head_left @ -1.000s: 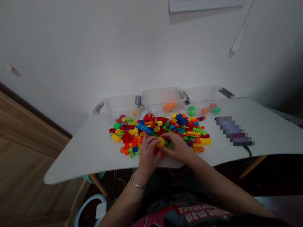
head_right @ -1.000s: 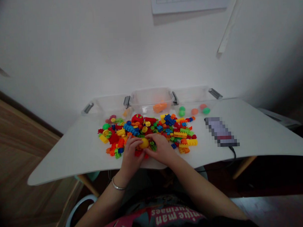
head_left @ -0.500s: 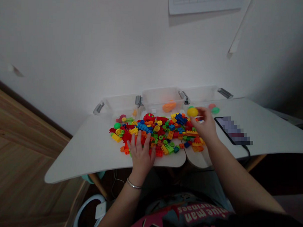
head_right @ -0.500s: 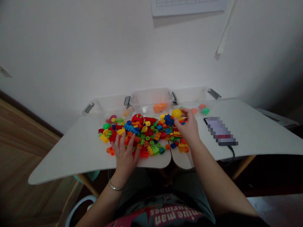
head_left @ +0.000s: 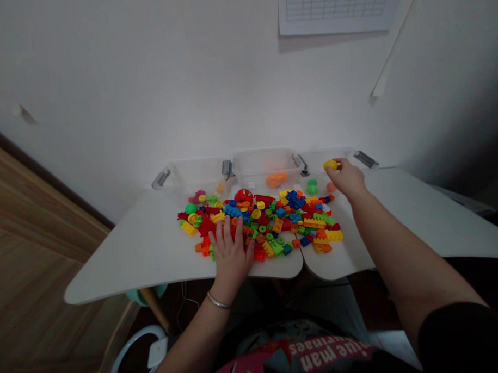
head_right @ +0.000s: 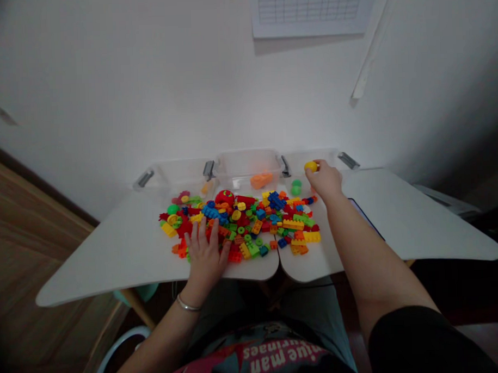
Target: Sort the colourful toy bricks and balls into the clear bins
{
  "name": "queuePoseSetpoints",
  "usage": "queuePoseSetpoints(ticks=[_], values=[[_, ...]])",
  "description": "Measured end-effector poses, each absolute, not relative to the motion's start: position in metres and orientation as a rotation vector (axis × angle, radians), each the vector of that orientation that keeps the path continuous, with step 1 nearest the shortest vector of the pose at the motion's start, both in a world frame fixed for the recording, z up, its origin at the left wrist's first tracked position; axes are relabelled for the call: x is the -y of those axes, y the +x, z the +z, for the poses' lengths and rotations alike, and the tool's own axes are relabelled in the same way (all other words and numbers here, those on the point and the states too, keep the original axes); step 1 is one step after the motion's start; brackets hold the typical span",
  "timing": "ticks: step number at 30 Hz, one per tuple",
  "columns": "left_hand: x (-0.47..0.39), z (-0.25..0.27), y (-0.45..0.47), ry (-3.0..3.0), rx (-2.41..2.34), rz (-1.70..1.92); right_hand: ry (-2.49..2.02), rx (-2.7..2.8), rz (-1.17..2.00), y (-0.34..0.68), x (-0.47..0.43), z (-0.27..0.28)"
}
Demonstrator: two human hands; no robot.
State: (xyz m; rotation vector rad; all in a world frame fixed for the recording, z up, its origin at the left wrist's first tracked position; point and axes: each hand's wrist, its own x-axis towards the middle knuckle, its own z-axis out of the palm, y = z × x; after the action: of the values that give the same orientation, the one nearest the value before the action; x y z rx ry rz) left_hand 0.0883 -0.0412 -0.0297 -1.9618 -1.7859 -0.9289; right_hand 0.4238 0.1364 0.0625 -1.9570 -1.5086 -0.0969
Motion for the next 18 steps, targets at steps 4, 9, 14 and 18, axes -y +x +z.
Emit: queuePoseSetpoints(ticks=[4, 9, 14, 18], values=[[0.041, -0.031, 0.088, -1.966, 1.775, -0.953, -2.04, 1.581, -0.068, 0.423, -0.145, 0.06], [0.043, -0.029, 0.087, -1.946, 1.767, -1.01, -1.813, 1.551, -0.135, 0.418, -0.136, 0.057], [0.044, -0.026, 0.088, -1.947, 1.805, -0.966, -1.397, 1.634, -0.253, 0.385, -0.075, 0.036], [0.045, -0.026, 0.09, -1.941, 1.828, -0.913, -1.178, 1.83, -0.203, 0.344, -0.012, 0.002]])
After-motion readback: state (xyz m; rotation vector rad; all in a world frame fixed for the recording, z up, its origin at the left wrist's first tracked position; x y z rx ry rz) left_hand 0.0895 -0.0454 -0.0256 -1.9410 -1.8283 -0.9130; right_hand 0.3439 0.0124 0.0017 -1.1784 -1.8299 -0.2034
